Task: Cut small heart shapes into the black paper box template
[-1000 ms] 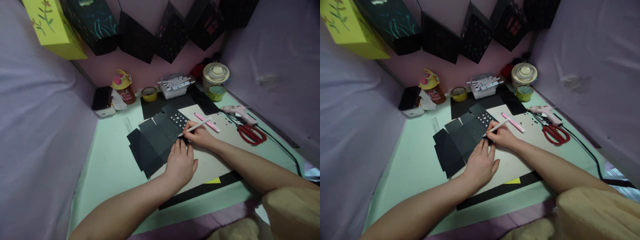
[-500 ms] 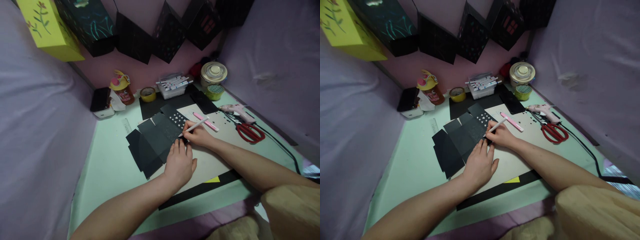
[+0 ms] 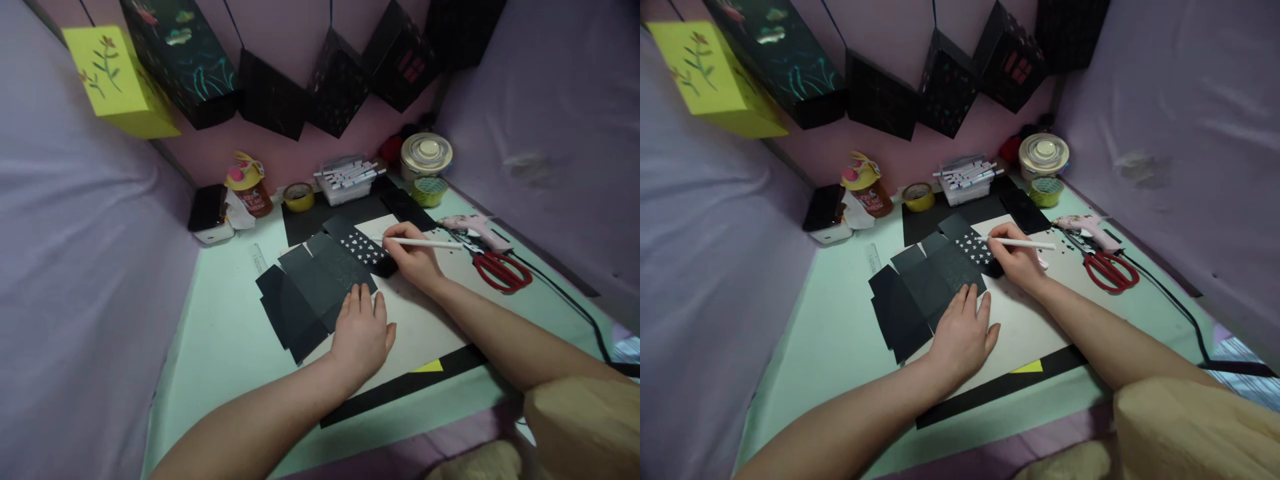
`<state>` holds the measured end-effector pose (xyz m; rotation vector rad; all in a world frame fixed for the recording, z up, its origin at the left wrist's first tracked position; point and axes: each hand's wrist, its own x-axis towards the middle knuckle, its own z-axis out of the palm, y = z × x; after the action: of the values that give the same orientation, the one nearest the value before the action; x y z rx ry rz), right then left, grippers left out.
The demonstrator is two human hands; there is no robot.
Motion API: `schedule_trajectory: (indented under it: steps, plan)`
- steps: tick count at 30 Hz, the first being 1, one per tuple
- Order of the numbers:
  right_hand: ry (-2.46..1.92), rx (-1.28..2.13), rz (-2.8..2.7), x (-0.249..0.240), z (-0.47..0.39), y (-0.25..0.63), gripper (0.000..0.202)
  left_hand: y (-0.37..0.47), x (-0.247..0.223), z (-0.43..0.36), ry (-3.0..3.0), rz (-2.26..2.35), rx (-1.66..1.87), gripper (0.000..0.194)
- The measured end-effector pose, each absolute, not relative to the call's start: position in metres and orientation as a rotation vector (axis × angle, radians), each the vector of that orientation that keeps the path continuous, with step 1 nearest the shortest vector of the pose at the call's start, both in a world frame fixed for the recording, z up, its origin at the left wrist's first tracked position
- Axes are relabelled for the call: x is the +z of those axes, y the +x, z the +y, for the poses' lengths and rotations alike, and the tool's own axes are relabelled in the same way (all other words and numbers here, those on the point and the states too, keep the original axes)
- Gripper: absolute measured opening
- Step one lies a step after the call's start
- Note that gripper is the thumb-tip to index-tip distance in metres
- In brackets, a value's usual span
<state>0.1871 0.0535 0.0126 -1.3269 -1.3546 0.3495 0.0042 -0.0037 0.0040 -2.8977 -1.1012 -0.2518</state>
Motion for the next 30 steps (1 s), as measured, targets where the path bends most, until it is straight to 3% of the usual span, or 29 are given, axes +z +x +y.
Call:
schedule_trajectory:
  steps: [14, 30]
  plan:
    - [-1.677, -0.194, -1.78, 0.016, 0.072, 0.284, 0.036, 0.002, 0.003, -0.007, -2.896, -1.089, -0.227, 0.054]
    - [-1.943, -0.072, -1.977, 0.014, 0.07, 0.301, 0.052, -0.002, 0.006, -0.016, -2.902, -0.98, -0.211, 0.05]
